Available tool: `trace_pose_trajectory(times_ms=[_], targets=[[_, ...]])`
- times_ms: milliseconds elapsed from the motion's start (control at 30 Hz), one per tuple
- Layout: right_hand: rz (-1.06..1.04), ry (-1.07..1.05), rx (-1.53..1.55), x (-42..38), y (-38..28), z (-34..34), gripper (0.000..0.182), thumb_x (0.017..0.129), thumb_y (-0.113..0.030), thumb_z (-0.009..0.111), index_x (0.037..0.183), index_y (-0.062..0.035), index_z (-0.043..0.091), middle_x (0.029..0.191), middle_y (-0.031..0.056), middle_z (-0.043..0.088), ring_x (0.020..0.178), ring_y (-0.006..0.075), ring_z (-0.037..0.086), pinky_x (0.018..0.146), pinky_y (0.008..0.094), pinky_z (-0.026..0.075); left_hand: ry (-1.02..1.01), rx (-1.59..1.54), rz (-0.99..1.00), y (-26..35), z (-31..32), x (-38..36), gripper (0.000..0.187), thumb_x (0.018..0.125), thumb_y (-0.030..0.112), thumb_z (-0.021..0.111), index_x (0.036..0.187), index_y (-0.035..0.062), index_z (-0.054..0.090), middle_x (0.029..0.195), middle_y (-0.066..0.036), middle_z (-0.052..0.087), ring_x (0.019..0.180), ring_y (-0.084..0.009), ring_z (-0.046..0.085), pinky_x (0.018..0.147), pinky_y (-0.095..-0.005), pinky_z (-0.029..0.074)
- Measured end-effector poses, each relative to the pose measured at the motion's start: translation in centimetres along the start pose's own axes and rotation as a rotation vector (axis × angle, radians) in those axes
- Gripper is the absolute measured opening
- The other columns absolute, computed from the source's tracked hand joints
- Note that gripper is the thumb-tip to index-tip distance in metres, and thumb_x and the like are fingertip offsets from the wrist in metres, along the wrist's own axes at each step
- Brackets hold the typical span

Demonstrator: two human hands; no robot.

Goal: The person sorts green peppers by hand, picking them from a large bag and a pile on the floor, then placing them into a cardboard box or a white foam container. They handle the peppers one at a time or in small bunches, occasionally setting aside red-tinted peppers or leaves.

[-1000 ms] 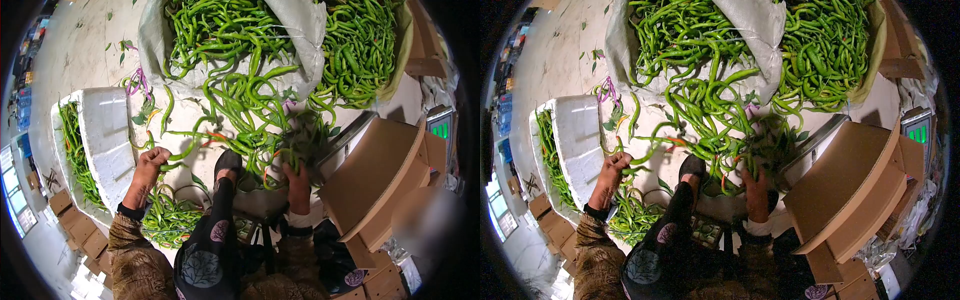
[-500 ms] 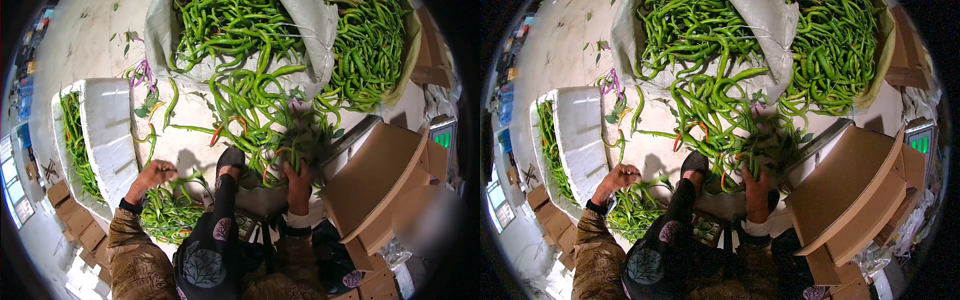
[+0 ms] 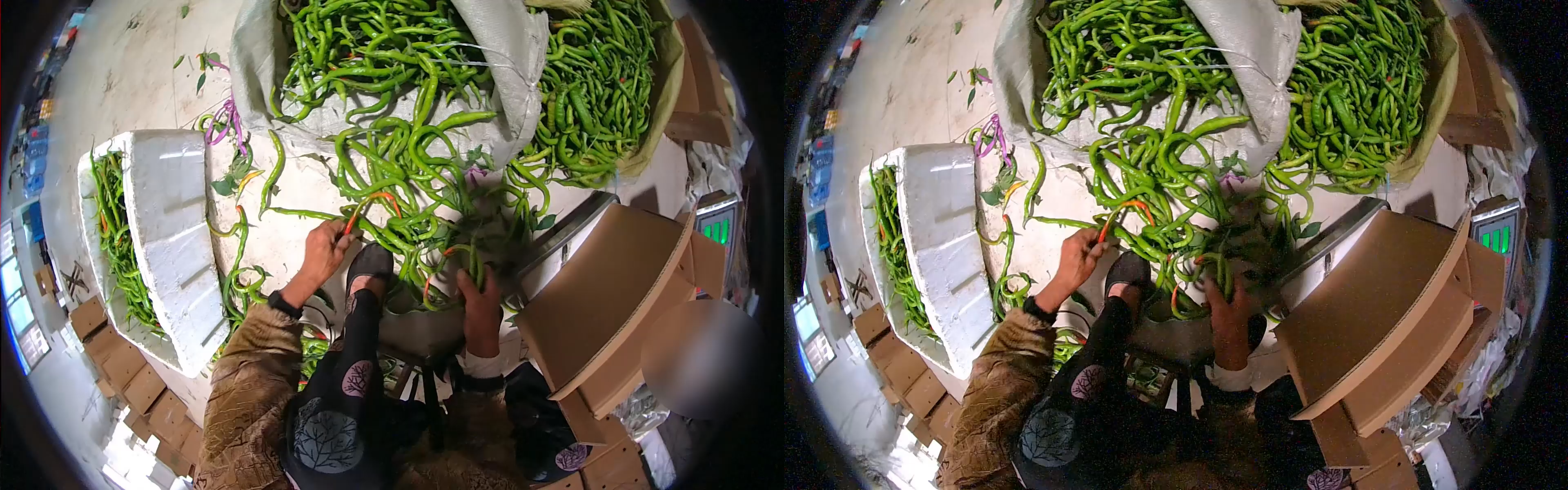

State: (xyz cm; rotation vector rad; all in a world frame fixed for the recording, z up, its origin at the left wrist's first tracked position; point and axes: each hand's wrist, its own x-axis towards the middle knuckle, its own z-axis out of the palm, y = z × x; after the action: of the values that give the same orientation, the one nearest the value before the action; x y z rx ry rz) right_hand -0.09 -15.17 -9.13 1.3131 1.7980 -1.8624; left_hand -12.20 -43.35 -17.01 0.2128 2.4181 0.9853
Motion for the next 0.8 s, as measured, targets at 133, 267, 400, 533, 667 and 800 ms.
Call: trace_pose_trajectory(times_ms=[133,267,400,533,667,800], targets=[[0.157,0.119,0.167,-0.2,-1.9,-0.9,0.038,0.091,-0.018,0.065,0.124,-0.0008,0.057,0.107,0.0079,0.062,0.096,0.0175,0.057,0.078,0.0340,0.049,-0.589,0.248,0.014,-1.8,-5.4,-5.0,0.010,0.083,0.012,0.065,0.088,0.0042,0.066,0.087,-0.022,0.065,0.079,-0.0404,0.062,0.071,-0.0437,0.052],[0.005,0.088,0.248,1.0,1.1,-1.0,0.042,0.089,-0.019,0.067,0.125,0.0000,0.055,0.104,0.0068,0.062,0.089,0.0169,0.058,0.073,0.0342,0.050,-0.829,-0.134,-0.394,-12.8,-4.6,-8.5,0.023,0.087,0.012,0.063,0.109,0.0052,0.064,0.099,-0.015,0.066,0.086,-0.0262,0.066,0.071,-0.0359,0.054],[0.043,0.005,0.097,0.5,1.8,0.1,0.041,0.089,-0.019,0.067,0.123,0.0009,0.056,0.096,0.0045,0.061,0.077,0.0139,0.056,0.068,0.0320,0.048,-0.145,-0.425,-0.196,-2.3,-2.8,-1.5,0.043,0.090,0.015,0.064,0.129,-0.0006,0.054,0.110,-0.008,0.063,0.094,-0.0123,0.059,0.074,-0.0289,0.052],[0.040,-0.045,0.065,-0.5,-0.4,0.8,0.034,0.091,-0.016,0.065,0.120,-0.0003,0.059,0.094,0.0030,0.061,0.075,0.0120,0.053,0.065,0.0304,0.045,-0.137,-0.567,-0.355,-0.6,1.2,2.9,0.036,0.089,0.016,0.066,0.121,-0.0003,0.058,0.101,-0.006,0.064,0.092,-0.0135,0.058,0.075,-0.0258,0.049],[0.121,-0.045,0.167,-0.1,-0.5,0.4,0.035,0.091,-0.017,0.064,0.123,-0.0020,0.057,0.099,0.0028,0.061,0.080,0.0120,0.054,0.070,0.0289,0.046,0.023,-0.673,-0.198,1.6,2.8,3.1,0.024,0.091,0.011,0.063,0.111,-0.0005,0.063,0.090,-0.004,0.066,0.084,-0.0109,0.056,0.076,-0.0253,0.047],[0.057,-0.046,0.112,0.2,0.9,0.3,0.037,0.093,-0.018,0.063,0.125,-0.0027,0.055,0.103,0.0037,0.061,0.085,0.0130,0.056,0.075,0.0284,0.046,-0.006,-0.574,-0.100,2.7,3.1,3.1,0.023,0.090,0.014,0.066,0.107,-0.0012,0.064,0.081,-0.002,0.061,0.077,-0.0100,0.056,0.072,-0.0248,0.047]])
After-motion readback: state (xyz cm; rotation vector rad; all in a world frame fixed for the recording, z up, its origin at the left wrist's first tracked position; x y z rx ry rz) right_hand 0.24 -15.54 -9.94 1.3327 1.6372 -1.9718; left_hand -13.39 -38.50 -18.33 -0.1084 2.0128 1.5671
